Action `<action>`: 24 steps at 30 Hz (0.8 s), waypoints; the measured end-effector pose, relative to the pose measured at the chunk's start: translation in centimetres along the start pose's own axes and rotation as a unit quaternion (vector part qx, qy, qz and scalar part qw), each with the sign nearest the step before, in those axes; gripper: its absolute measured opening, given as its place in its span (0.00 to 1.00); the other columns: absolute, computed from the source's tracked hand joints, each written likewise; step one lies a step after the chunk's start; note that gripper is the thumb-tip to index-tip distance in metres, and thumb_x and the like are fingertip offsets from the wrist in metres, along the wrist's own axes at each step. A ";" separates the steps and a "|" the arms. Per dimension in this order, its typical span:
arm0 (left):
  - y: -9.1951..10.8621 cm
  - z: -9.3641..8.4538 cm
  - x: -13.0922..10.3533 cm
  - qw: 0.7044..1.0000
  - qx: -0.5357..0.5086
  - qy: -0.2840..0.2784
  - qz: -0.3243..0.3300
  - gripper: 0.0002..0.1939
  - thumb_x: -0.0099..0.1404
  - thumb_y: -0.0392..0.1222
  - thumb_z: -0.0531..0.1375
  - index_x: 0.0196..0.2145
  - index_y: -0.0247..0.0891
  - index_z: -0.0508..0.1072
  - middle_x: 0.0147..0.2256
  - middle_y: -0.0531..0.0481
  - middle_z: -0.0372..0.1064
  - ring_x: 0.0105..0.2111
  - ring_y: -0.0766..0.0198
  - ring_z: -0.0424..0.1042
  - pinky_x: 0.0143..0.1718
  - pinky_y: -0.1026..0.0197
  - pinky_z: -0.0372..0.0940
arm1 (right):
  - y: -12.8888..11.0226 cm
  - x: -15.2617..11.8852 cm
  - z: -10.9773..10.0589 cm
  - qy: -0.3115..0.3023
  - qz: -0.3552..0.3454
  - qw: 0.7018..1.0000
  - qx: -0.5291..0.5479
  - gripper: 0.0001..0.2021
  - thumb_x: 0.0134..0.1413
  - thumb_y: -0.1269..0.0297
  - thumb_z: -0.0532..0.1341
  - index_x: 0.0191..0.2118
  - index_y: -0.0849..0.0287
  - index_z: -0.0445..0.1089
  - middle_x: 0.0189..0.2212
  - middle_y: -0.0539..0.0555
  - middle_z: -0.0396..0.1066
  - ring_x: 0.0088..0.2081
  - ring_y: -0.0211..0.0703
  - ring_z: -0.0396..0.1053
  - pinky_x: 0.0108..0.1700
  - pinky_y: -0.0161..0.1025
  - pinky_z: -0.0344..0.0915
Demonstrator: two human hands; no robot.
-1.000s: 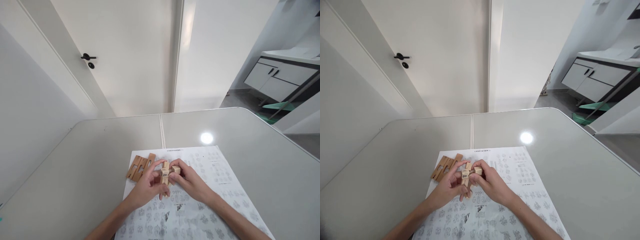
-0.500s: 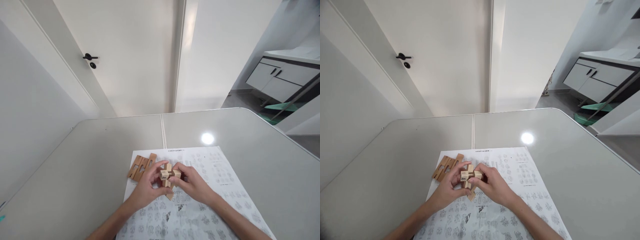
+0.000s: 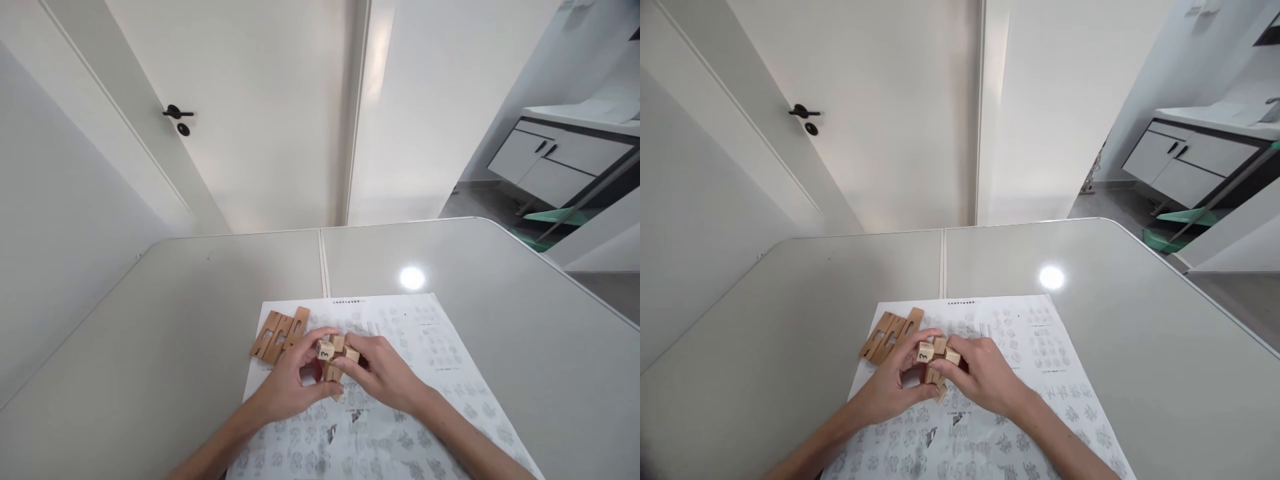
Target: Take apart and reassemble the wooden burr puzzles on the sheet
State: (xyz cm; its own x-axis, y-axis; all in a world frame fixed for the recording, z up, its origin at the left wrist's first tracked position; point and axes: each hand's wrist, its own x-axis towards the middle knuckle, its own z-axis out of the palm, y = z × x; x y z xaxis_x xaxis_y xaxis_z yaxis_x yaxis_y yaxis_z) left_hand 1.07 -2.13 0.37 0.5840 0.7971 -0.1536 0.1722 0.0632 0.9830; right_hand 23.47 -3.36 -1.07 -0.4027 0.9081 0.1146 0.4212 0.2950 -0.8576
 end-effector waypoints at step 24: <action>0.9 0.1 0.2 1.000 -0.007 0.016 -0.002 0.34 0.62 0.43 0.71 0.62 0.49 0.64 0.42 0.50 0.77 0.41 0.56 0.77 0.42 0.54 0.70 | -0.2 0.1 -0.2 -0.001 0.054 0.976 0.211 0.18 0.74 0.45 0.55 0.44 0.55 0.70 0.25 0.46 0.61 0.26 0.39 0.55 0.29 0.38 0.52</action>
State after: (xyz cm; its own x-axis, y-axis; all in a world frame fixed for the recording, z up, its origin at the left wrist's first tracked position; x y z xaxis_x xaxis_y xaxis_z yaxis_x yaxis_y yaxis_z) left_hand 1.42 -1.94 1.21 0.5570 0.8159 -0.1551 0.1634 0.0755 0.9837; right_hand 23.52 -3.24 -0.77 -0.3767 0.9263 0.0110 0.0894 0.0482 -0.9948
